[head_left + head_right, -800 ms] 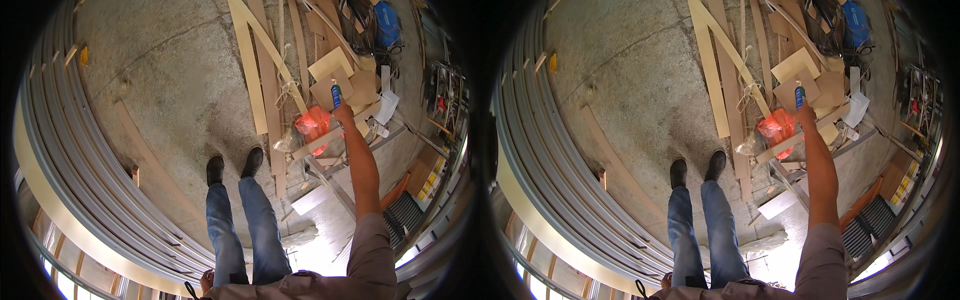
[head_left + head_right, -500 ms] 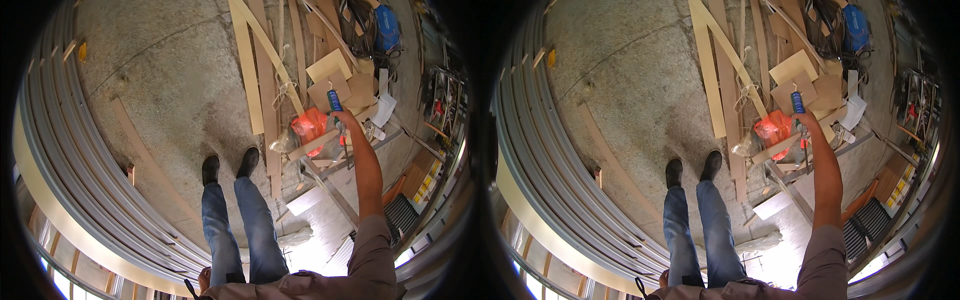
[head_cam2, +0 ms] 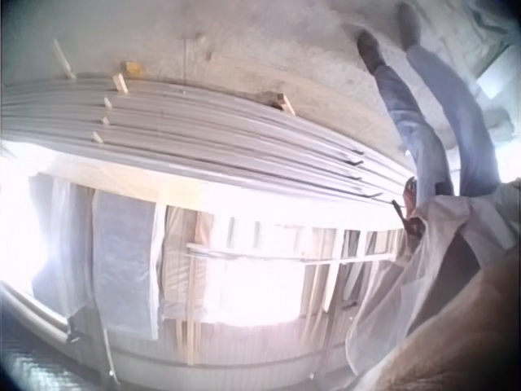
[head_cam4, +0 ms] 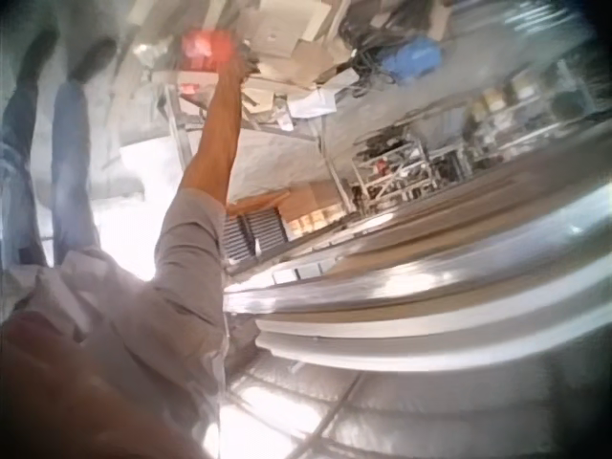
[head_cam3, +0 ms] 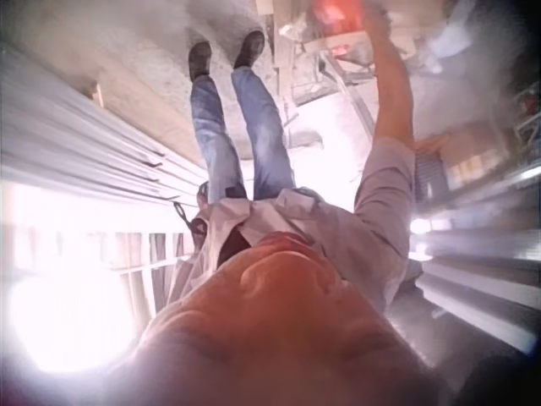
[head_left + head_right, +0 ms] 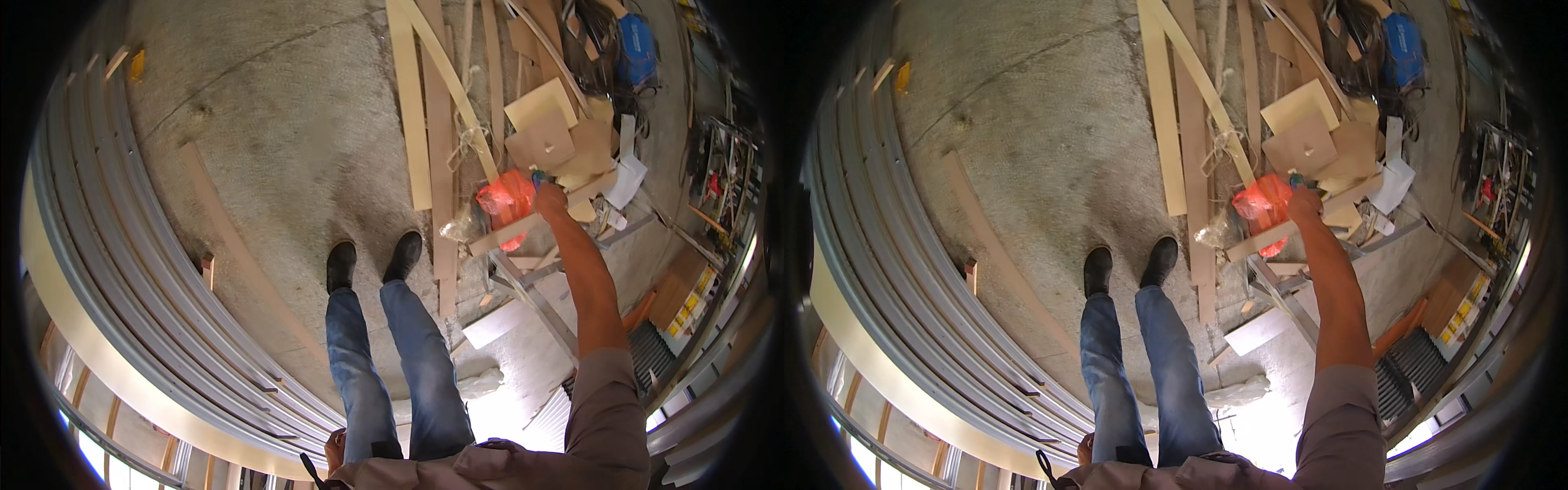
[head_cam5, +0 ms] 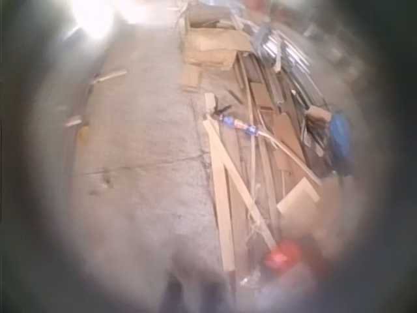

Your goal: The person applies sealant to a metal frame and attaches a long metal strip to a large panel. They repeatedly position and press the strip into place along the panel edge, using a sealant gun and their hands to secure the components.

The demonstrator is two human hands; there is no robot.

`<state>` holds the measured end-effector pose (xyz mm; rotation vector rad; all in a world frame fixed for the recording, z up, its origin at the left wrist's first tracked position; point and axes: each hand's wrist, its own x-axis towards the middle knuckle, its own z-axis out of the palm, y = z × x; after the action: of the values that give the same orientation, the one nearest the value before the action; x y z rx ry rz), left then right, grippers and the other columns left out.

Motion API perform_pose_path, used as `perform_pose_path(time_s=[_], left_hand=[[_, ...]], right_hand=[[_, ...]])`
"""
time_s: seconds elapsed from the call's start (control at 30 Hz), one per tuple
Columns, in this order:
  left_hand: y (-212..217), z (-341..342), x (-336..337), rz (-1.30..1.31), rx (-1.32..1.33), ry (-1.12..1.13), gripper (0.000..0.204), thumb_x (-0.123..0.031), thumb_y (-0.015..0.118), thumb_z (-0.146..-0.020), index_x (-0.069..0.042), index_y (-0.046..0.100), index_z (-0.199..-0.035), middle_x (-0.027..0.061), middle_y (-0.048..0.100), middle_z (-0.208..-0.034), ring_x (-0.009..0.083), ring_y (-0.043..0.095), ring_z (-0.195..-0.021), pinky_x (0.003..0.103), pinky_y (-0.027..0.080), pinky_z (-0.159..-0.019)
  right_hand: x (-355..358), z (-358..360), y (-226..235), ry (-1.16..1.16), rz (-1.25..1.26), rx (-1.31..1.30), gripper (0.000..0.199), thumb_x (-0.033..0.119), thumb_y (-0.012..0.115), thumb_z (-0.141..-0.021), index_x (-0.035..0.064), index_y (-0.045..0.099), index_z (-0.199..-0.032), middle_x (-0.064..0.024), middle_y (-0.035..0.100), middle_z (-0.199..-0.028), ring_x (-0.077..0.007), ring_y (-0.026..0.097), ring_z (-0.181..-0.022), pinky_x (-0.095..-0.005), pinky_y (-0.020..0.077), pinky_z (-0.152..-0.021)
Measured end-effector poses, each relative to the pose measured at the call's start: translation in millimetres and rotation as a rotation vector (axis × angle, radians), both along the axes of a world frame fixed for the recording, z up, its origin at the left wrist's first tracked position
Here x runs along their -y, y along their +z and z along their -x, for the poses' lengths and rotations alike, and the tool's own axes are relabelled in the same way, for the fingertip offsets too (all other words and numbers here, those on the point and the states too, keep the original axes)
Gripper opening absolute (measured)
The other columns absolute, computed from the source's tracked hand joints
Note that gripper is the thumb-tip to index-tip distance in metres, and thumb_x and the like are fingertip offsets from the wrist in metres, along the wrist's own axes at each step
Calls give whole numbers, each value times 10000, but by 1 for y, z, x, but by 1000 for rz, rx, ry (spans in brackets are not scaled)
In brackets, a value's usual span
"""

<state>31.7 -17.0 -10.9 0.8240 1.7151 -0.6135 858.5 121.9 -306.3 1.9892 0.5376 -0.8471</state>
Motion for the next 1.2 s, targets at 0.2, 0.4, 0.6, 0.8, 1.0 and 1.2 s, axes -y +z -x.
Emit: perform_pose_path(time_s=[0.2,0.4,0.6,0.8,1.0,1.2], left_hand=[[-6,-26,2,-53,-2,138,224,-150,622,-907,-30,670,-1090,97,680,-809,147,621,-756,293,508,-662],[-7,-32,13,-40,29,136,224,-122,616,-905,-16,664,-1096,114,690,-834,149,628,-781,287,514,-697],[-11,-38,7,-2,-36,134,213,-91,597,-901,-19,680,-1084,143,697,-856,162,637,-775,307,527,-695],[-8,-46,14,-38,28,75,216,-94,586,-905,-16,679,-1083,157,696,-864,172,641,-778,316,521,-684],[-8,-51,5,-17,33,117,211,-95,578,-899,-10,684,-1060,151,685,-811,180,638,-753,318,513,-674],[-17,-25,27,-13,51,93,212,-93,583,-891,-10,682,-1060,148,674,-779,185,620,-709,316,502,-648]], right_hand=[[21,-9,24,87,51,-28,543,149,761,-697,39,563,-1190,-185,671,-1094,-345,657,-1032,-433,552,-836],[27,-31,27,108,60,32,446,135,697,-788,62,529,-1194,-159,661,-1132,-348,656,-1033,-559,563,-697],[11,-31,9,103,16,35,451,165,679,-799,70,518,-1210,-162,659,-1132,-349,652,-1034,-545,566,-687],[13,-41,29,81,-72,83,591,191,683,-795,139,457,-1338,-172,663,-1104,-360,652,-1021,-485,551,-779],[-1,-42,37,100,-59,69,688,194,677,-797,179,391,-1422,-175,658,-1121,-340,653,-1022,-447,530,-840],[-5,-25,20,-91,-246,70,858,238,725,-721,208,326,-1480,-180,657,-1129,-345,644,-1031,-440,511,-876]])
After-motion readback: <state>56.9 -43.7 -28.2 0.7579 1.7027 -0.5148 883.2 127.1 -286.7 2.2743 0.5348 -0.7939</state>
